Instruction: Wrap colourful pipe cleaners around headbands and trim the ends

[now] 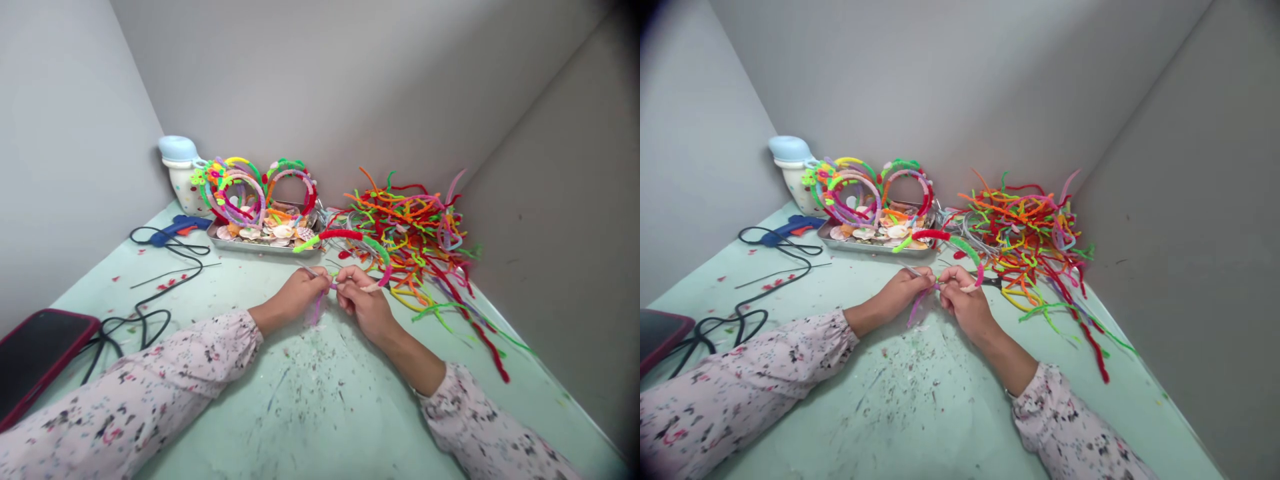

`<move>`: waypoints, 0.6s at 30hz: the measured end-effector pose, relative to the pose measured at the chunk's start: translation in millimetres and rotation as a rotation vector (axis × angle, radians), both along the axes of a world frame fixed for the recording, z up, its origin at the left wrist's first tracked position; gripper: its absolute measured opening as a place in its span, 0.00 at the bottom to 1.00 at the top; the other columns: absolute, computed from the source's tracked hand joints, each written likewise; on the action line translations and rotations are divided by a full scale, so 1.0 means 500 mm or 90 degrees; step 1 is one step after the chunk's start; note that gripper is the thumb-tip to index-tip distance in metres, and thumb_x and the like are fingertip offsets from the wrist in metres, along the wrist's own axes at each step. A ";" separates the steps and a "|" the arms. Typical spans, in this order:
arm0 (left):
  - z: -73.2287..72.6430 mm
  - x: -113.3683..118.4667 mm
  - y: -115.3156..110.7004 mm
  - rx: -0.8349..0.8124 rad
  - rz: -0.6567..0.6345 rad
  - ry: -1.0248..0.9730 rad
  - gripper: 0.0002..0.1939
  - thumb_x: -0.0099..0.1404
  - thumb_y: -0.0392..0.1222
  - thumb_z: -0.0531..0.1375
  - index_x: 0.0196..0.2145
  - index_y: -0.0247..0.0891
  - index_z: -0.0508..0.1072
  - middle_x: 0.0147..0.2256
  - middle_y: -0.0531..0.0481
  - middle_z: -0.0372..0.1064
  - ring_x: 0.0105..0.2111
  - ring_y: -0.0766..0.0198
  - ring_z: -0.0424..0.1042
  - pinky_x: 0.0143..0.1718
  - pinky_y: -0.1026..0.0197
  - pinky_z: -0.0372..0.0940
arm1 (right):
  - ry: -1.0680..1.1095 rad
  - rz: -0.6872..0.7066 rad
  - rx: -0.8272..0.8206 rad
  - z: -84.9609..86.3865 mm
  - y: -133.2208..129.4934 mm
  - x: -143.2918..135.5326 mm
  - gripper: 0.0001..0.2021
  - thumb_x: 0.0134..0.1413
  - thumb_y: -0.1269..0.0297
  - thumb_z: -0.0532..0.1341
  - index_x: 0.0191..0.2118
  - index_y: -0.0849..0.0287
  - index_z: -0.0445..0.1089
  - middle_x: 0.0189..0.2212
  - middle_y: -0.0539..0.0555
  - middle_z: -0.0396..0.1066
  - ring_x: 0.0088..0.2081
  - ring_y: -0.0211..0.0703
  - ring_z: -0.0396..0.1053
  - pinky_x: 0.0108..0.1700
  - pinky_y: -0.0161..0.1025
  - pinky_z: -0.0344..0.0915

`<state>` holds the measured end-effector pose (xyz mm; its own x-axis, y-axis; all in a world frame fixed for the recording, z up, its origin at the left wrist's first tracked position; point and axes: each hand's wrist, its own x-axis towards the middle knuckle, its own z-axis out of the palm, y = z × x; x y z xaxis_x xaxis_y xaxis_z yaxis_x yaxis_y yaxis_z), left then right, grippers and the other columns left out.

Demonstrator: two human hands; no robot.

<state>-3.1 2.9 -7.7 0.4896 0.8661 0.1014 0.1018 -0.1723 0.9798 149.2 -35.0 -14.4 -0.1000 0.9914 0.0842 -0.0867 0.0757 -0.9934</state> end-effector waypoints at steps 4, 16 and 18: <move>-0.005 0.000 0.005 -0.010 -0.004 -0.018 0.13 0.60 0.43 0.53 0.20 0.37 0.58 0.20 0.56 0.49 0.21 0.70 0.49 0.25 0.61 0.47 | -0.005 -0.009 0.008 0.001 0.000 -0.001 0.02 0.50 0.68 0.56 0.31 0.56 0.61 0.15 0.42 0.60 0.17 0.32 0.52 0.19 0.31 0.48; -0.008 -0.002 0.007 -0.002 0.000 0.009 0.19 0.60 0.50 0.54 0.18 0.38 0.56 0.19 0.55 0.47 0.21 0.69 0.47 0.24 0.61 0.46 | -0.020 -0.027 0.025 0.005 -0.002 -0.003 0.02 0.48 0.69 0.56 0.31 0.56 0.61 0.15 0.42 0.60 0.17 0.32 0.52 0.21 0.31 0.48; -0.006 -0.002 0.006 -0.007 0.005 0.021 0.20 0.60 0.51 0.54 0.18 0.38 0.55 0.19 0.56 0.46 0.21 0.70 0.46 0.23 0.61 0.45 | -0.018 -0.028 0.026 0.005 -0.002 -0.004 0.03 0.47 0.69 0.55 0.31 0.56 0.61 0.15 0.42 0.59 0.18 0.32 0.52 0.21 0.31 0.48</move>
<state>-4.3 5.8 -10.8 0.4859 0.8707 0.0755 0.1354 -0.1603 0.9777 147.3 -36.0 -12.0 -0.0588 0.9907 0.1225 -0.0536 0.1194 -0.9914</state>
